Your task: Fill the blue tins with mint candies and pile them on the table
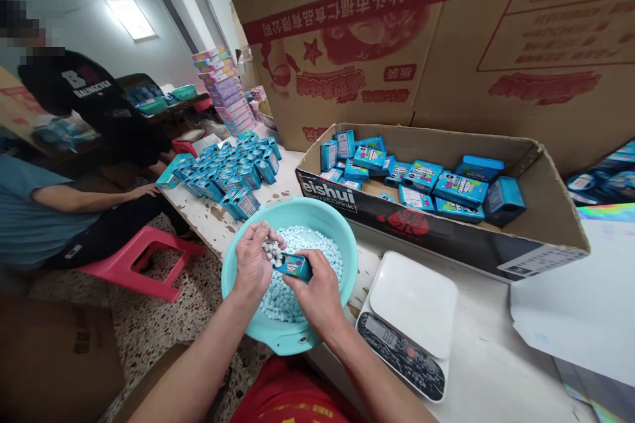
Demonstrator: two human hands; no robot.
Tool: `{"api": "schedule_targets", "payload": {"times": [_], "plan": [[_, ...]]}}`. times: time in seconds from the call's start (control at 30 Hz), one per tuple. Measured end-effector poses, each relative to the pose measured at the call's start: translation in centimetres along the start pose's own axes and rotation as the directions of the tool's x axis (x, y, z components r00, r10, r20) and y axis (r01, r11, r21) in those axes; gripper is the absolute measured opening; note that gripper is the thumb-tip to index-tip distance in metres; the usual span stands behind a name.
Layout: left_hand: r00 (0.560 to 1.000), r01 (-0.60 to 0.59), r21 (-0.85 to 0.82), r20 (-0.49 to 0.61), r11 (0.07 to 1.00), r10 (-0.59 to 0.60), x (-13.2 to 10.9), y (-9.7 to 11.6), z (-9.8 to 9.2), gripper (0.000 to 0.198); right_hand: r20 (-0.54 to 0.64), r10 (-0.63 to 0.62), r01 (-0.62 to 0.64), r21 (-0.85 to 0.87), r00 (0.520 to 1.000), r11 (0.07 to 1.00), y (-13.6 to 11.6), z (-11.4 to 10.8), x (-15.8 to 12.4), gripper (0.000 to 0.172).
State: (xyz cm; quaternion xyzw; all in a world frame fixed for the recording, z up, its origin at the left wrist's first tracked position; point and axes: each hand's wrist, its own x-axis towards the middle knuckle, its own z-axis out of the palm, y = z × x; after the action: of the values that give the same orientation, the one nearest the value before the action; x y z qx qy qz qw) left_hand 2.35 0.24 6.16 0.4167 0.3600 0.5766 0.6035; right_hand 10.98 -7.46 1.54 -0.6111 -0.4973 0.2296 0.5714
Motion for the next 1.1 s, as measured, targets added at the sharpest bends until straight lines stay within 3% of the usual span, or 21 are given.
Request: {"api": "schedule_targets", "payload": {"times": [0.13,0.27,0.43,0.53,0.63,0.7,0.73,0.8,0.9,0.97,1.1], "plan": [[0.999,0.001,-0.013,-0.034,1.0,-0.001,0.1,-0.1,0.1,0.035,-0.015,0.008,-0.007,0.015,1.0,1.0,0.1,0.1,-0.1,0.026],[0.999,0.031,0.011,0.014,0.999,-0.031,0.0,-0.4,0.4,0.039,0.034,-0.003,0.002,0.025,0.999,1.0,-0.1,0.0,-0.2,0.026],[0.998,0.045,-0.063,0.034,0.997,-0.043,0.2,0.9,0.2,0.037,0.048,0.074,-0.081,0.157,0.996,0.984,0.0,-0.4,0.2,0.028],[1.0,-0.015,-0.038,-0.008,0.999,0.015,0.9,1.8,-1.3,0.036,0.062,0.176,-0.186,0.409,0.982,0.893,0.2,-0.9,0.3,0.038],[0.999,0.039,0.225,0.021,0.973,-0.045,1.3,1.6,-3.8,0.034,0.092,0.226,-0.233,0.621,0.97,0.748,-0.1,-2.4,0.0,0.044],[0.978,0.038,0.526,0.154,0.849,-0.139,1.0,0.9,-5.6,0.03,0.019,0.242,-0.195,0.654,0.97,0.731,-0.5,-4.4,-0.4,0.045],[0.954,-0.028,0.675,0.239,0.737,-0.182,0.8,0.4,-6.4,0.028,-0.05,0.248,-0.156,0.654,0.967,0.741,-0.6,-5.7,-0.7,0.045],[0.891,-0.233,0.876,0.366,0.421,-0.269,0.1,-0.4,-7.4,0.022,-0.225,0.262,-0.067,0.625,0.939,0.778,-0.5,-8.7,-1.3,0.046],[0.828,-0.433,0.9,0.382,-0.037,-0.41,-0.5,-1.4,-7.6,0.021,-0.463,0.261,-0.01,0.476,0.847,0.879,1.2,-12.9,-2.4,0.047],[0.794,-0.51,0.843,0.384,-0.171,-0.472,-0.5,-1.8,-7.2,0.025,-0.555,0.244,-0.039,0.354,0.795,0.934,3.3,-14.8,-3.0,0.048],[0.751,-0.606,0.759,0.447,-0.239,-0.486,-0.3,-2.3,-6.5,0.029,-0.622,0.268,-0.124,0.266,0.736,0.956,7.5,-15.9,-4.0,0.048]]}}
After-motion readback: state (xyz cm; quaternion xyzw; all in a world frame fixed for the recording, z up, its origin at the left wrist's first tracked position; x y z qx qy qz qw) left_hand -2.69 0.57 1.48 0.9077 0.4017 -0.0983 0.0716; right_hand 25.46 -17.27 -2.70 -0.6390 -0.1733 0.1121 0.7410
